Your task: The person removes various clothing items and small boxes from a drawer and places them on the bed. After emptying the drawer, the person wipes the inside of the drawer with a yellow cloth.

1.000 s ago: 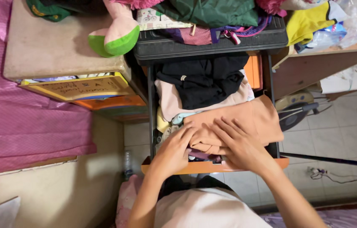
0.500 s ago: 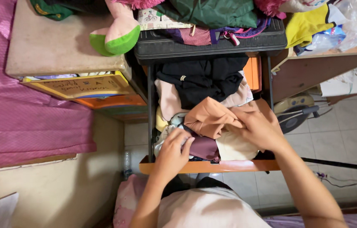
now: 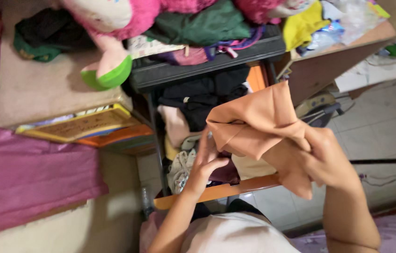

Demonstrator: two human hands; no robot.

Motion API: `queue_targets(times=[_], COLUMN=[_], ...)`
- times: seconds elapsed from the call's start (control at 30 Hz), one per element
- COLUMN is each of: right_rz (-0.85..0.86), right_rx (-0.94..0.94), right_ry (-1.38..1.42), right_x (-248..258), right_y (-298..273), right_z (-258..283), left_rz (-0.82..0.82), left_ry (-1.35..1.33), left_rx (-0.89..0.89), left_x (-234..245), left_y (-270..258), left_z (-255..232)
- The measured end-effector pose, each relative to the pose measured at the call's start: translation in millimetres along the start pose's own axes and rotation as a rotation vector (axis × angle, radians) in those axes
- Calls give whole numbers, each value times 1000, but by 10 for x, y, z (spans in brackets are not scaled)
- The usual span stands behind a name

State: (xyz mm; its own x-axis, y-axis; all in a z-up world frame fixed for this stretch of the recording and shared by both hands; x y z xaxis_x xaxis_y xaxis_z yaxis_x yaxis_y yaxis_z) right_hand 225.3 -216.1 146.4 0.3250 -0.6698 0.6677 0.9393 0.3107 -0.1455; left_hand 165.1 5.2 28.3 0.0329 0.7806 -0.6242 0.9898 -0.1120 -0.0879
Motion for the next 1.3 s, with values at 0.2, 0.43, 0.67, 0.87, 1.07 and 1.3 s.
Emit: queue_targets(times=[0.2,0.43,0.67,0.87,1.07,1.3], right_rz=[-284,-396,-591,-698,-1059,-1362], right_rx=[498,372,-43,-300,-550,-799], right_ry=[-735,-127,1130,1281,1300,1230], right_x=[-242,475,480,346,13,-667], right_y=[-649,-1395,-1977,-2667,-3231,-4235], right_z=[500,-614,-2983,-3428,-3686,-4227], left_rz=[594,1,164,245,362,561], left_ry=[-480,-319,-285,12,314,462], left_rx=[137,513,686,812,869,1176], left_x=[-666,-1254,-2038,-2431,-2543,-2678], left_y=[-129,-25,165,386,489,-33], left_z=[391,1469,2555,3010,3827,5164])
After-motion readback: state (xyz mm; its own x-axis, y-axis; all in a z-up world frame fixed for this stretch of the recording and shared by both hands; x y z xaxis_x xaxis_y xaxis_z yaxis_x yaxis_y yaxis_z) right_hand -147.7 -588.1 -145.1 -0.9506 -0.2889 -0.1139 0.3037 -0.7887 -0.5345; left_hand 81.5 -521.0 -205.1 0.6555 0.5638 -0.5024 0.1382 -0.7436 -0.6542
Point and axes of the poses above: each hand's wrist, its own y-axis towards the middle knuckle, its own x-axis out of the back of the hand, z = x × y, the point moved 7 cm from there along y, towards the middle knuckle, and after that the axes turned 2 degrees about -y, right-handed, at the moved point
